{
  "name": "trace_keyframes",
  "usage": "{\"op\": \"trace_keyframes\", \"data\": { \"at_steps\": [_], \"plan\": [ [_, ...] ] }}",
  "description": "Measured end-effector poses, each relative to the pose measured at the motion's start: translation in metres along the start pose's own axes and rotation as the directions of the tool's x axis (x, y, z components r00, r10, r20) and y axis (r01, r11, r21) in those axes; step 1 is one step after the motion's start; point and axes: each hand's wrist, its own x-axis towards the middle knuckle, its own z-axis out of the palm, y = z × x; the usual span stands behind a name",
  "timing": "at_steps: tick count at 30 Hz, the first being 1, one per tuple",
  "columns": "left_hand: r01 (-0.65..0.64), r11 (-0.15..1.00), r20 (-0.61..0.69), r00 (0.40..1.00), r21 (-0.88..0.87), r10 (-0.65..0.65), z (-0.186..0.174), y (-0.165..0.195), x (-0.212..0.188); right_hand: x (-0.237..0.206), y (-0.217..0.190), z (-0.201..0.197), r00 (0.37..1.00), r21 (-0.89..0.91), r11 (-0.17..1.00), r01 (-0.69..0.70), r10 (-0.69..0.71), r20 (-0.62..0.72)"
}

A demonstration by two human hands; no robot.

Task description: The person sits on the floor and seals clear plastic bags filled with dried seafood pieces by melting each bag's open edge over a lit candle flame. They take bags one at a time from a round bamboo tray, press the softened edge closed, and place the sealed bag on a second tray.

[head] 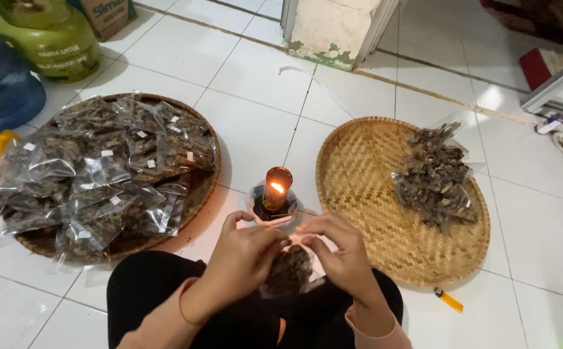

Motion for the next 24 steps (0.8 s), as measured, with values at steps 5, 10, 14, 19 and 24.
{"op": "trace_keyframes", "data": {
  "at_steps": [5, 10, 14, 19, 24],
  "plan": [
    [-0.086, 0.962, -0.107, 0.987, 0.26, 0.117, 0.004, 0.018, -0.008, 0.002, -0.026, -0.001, 0.984, -0.25, 0.952, 0.175, -0.167, 0.055],
    [-0.122, 0.931, -0.115, 0.979, 0.344, 0.17, 0.001, 0.021, -0.009, 0.001, -0.035, 0.0, 0.965, -0.371, 0.893, 0.257, -0.255, 0.054],
    [-0.147, 0.925, -0.092, 0.977, 0.351, 0.19, -0.001, 0.019, -0.009, 0.0, -0.027, 0.003, 0.973, -0.325, 0.921, 0.212, -0.23, -0.017],
    [-0.166, 0.907, -0.073, 0.975, 0.386, 0.21, -0.007, 0.017, -0.014, -0.011, -0.02, 0.002, 0.945, -0.402, 0.874, 0.272, -0.322, -0.06],
    [-0.183, 0.866, -0.054, 0.971, 0.465, 0.234, -0.026, 0.019, -0.019, -0.013, -0.023, -0.008, 0.929, -0.469, 0.839, 0.277, -0.359, -0.093]
  ]
}}
